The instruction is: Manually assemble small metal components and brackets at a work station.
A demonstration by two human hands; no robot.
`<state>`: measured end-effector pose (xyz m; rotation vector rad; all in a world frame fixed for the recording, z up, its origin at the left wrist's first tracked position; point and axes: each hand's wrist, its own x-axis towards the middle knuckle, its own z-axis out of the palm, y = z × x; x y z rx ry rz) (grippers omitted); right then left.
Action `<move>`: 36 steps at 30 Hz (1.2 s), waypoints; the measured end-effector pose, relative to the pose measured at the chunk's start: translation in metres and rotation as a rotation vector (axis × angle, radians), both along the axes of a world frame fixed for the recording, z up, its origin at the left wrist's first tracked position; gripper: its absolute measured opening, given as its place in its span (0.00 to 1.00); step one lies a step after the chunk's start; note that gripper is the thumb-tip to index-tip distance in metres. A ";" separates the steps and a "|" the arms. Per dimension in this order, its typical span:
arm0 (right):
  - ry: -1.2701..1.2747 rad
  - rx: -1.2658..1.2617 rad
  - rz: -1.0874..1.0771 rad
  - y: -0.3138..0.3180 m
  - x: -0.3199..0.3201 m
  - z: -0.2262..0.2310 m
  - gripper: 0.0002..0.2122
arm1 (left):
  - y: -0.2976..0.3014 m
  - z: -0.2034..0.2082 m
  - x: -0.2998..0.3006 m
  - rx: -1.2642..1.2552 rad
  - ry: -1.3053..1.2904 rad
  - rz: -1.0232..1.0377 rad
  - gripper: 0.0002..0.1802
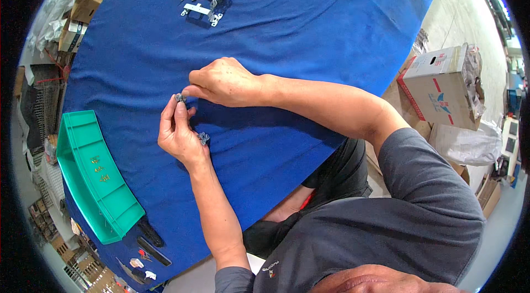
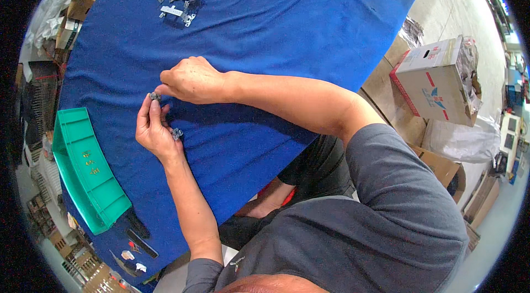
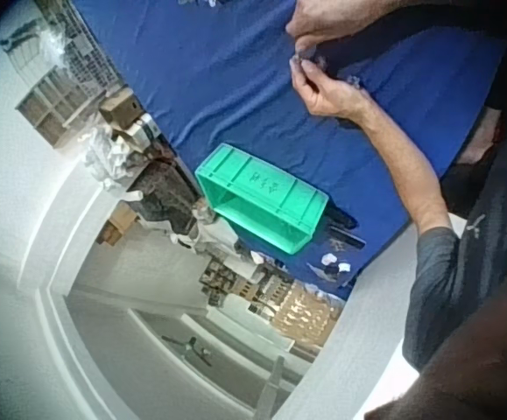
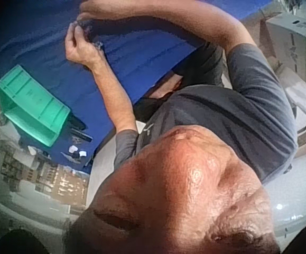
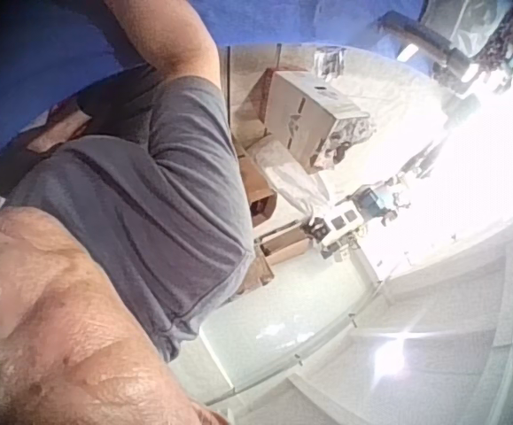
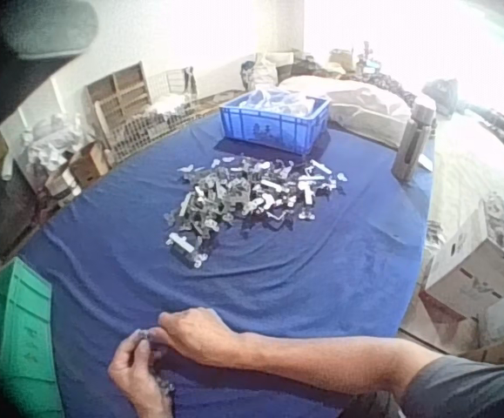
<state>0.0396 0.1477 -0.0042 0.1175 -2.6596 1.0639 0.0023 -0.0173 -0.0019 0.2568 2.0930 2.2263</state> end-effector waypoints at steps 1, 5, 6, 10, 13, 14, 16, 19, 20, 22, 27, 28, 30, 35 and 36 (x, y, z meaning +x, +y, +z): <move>0.001 -0.001 0.000 -0.001 0.000 0.001 0.11 | -0.001 0.000 0.000 -0.001 0.001 0.000 0.11; 0.139 -0.194 -0.021 -0.007 -0.002 -0.004 0.11 | -0.007 -0.001 -0.003 -0.053 -0.003 -0.020 0.13; 0.168 -0.196 -0.028 -0.008 -0.002 -0.007 0.12 | -0.006 -0.002 -0.003 -0.063 0.002 -0.014 0.13; 0.042 -0.005 -0.075 -0.003 -0.001 -0.004 0.11 | 0.000 -0.002 -0.001 -0.035 -0.003 -0.013 0.13; 0.172 -0.168 -0.038 -0.002 0.000 -0.001 0.09 | 0.003 -0.004 -0.003 0.042 -0.023 -0.002 0.13; 0.179 -0.177 -0.032 -0.001 0.000 -0.003 0.09 | 0.004 -0.002 -0.002 0.043 -0.032 -0.008 0.12; 0.142 -0.173 -0.040 -0.002 -0.001 -0.003 0.11 | 0.004 -0.004 -0.003 0.056 -0.024 -0.013 0.12; 0.107 -0.090 -0.043 -0.001 -0.002 -0.003 0.12 | 0.002 -0.004 -0.004 0.082 -0.001 -0.028 0.11; 0.045 0.001 -0.052 -0.001 -0.003 -0.003 0.12 | 0.002 -0.004 -0.004 0.072 0.005 -0.026 0.11; 0.123 -0.061 -0.049 -0.004 -0.002 -0.004 0.13 | 0.002 -0.004 -0.003 0.059 -0.028 -0.014 0.11; 0.196 -0.180 -0.050 -0.006 -0.001 -0.007 0.11 | -0.002 -0.005 -0.004 0.065 -0.027 -0.022 0.11; 0.197 -0.183 -0.050 -0.005 -0.001 -0.006 0.11 | -0.001 -0.003 -0.003 0.057 -0.031 -0.021 0.11; 0.046 -0.033 -0.034 -0.003 -0.001 -0.003 0.09 | 0.000 -0.002 -0.002 0.048 -0.033 -0.019 0.11; 0.254 -0.164 -0.004 -0.004 0.001 -0.002 0.09 | 0.000 -0.004 -0.003 0.077 -0.050 -0.037 0.12; 0.280 -0.149 0.007 -0.004 0.002 -0.002 0.08 | -0.001 -0.004 -0.003 0.078 -0.049 -0.036 0.12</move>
